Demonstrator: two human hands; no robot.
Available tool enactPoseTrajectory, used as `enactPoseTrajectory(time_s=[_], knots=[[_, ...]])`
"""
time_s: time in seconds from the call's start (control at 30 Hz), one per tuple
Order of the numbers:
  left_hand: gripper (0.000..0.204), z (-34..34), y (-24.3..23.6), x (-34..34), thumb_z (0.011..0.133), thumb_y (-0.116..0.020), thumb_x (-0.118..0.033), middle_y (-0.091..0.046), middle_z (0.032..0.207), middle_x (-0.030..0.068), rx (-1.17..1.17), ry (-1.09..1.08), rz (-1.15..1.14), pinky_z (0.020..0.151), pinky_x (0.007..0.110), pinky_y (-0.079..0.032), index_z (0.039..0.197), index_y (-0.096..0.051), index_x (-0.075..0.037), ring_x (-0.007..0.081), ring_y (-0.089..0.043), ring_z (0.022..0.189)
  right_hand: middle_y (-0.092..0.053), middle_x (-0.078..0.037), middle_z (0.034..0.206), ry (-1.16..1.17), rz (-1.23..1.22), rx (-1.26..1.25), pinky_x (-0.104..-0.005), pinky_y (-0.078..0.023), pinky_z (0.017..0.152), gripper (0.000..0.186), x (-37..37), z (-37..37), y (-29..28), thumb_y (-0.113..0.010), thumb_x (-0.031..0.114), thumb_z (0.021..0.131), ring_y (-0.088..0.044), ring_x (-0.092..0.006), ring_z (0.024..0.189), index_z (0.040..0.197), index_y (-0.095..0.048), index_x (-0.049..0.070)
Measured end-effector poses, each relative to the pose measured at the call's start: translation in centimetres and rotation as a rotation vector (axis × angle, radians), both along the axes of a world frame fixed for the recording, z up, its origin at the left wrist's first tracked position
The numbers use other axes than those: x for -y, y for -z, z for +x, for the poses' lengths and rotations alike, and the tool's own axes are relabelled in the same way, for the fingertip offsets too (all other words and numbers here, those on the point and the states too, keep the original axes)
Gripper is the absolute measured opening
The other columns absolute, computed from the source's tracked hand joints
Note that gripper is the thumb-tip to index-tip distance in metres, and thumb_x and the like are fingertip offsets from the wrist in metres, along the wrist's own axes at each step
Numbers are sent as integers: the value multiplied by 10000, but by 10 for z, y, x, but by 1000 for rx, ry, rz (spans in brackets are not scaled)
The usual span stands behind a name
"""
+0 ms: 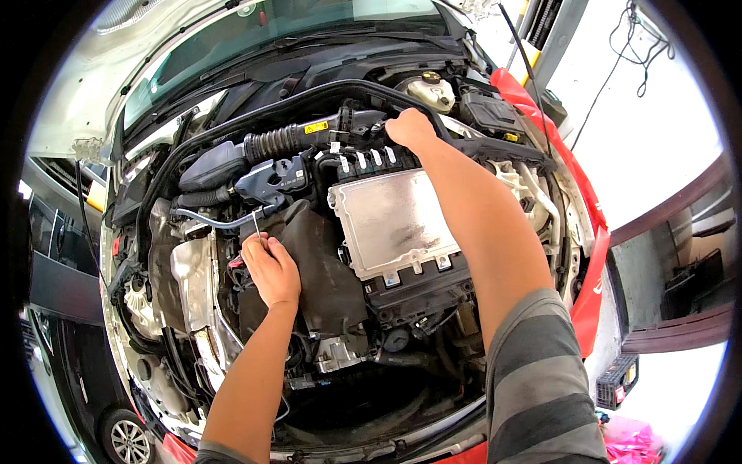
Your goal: The person works on a car engine, manipulating various hoses, connectors, and parts. They use a screwdriver and an impact driver to detach and handle engine components like an air intake hose and an ECU unit.
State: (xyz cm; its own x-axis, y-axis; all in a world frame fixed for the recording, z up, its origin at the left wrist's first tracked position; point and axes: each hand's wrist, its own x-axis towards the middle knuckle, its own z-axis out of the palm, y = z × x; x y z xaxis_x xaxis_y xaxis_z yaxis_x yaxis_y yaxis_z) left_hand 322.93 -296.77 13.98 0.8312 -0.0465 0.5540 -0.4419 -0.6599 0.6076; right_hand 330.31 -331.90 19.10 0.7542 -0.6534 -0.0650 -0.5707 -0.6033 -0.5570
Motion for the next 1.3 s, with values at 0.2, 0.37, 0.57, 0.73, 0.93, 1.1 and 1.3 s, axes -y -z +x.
enactPoseTrajectory(time_s=[0.2,0.37,0.57,0.73,0.93,1.1,1.3], knots=[[106,2,3,-2,899,-513,-58,-527,1043,220,12,-8,-2,913,473,-397,863,-458,26,391,-496,1024,-671,-269,1085,132,77,183,-421,-490,953,400,-8,2,10,-592,279,777,-644,-382,1069,991,-711,-38],[102,3,3,3,886,-519,-50,-522,1019,212,34,8,-21,905,481,-388,850,-457,22,389,-488,1004,-693,-262,1002,217,115,265,-418,-505,906,355,1,3,19,-602,265,772,-668,-385,999,913,-722,-38],[98,6,3,-2,888,-514,-52,-519,1014,205,48,-8,-16,900,475,-389,847,-457,18,387,-485,996,-702,-162,751,296,110,358,-373,-494,724,330,-4,14,32,-660,288,779,-676,-260,745,742,-712,-36],[115,4,5,2,919,-499,-68,-524,1033,206,50,-14,3,906,466,-394,872,-457,28,383,-488,1006,-699,-221,785,-402,-175,-94,-439,-527,755,376,19,-11,-24,-600,326,821,-683,-353,738,741,-722,-21],[119,-3,6,8,893,-516,-76,-523,995,218,46,-10,-50,926,479,-386,886,-485,38,404,-490,1014,-644,-193,1091,-643,-586,-140,-434,-478,908,299,1,-91,-91,-622,236,899,-606,-361,1041,1092,-629,8],[127,3,-4,-8,888,-520,-87,-530,977,220,108,-37,-57,939,477,-390,872,-484,34,398,-493,1020,-574,-190,1227,-609,-479,298,-423,-444,953,362,-130,-355,-91,-607,205,909,-561,-351,1116,1221,-568,26],[134,-41,-16,-26,937,-473,-102,-497,978,222,185,175,-216,883,499,-372,952,-482,31,419,-466,953,-605,-182,1135,102,-41,-111,-414,-473,869,354,-284,-770,16,-599,182,903,-595,-327,1022,1211,-575,10]])
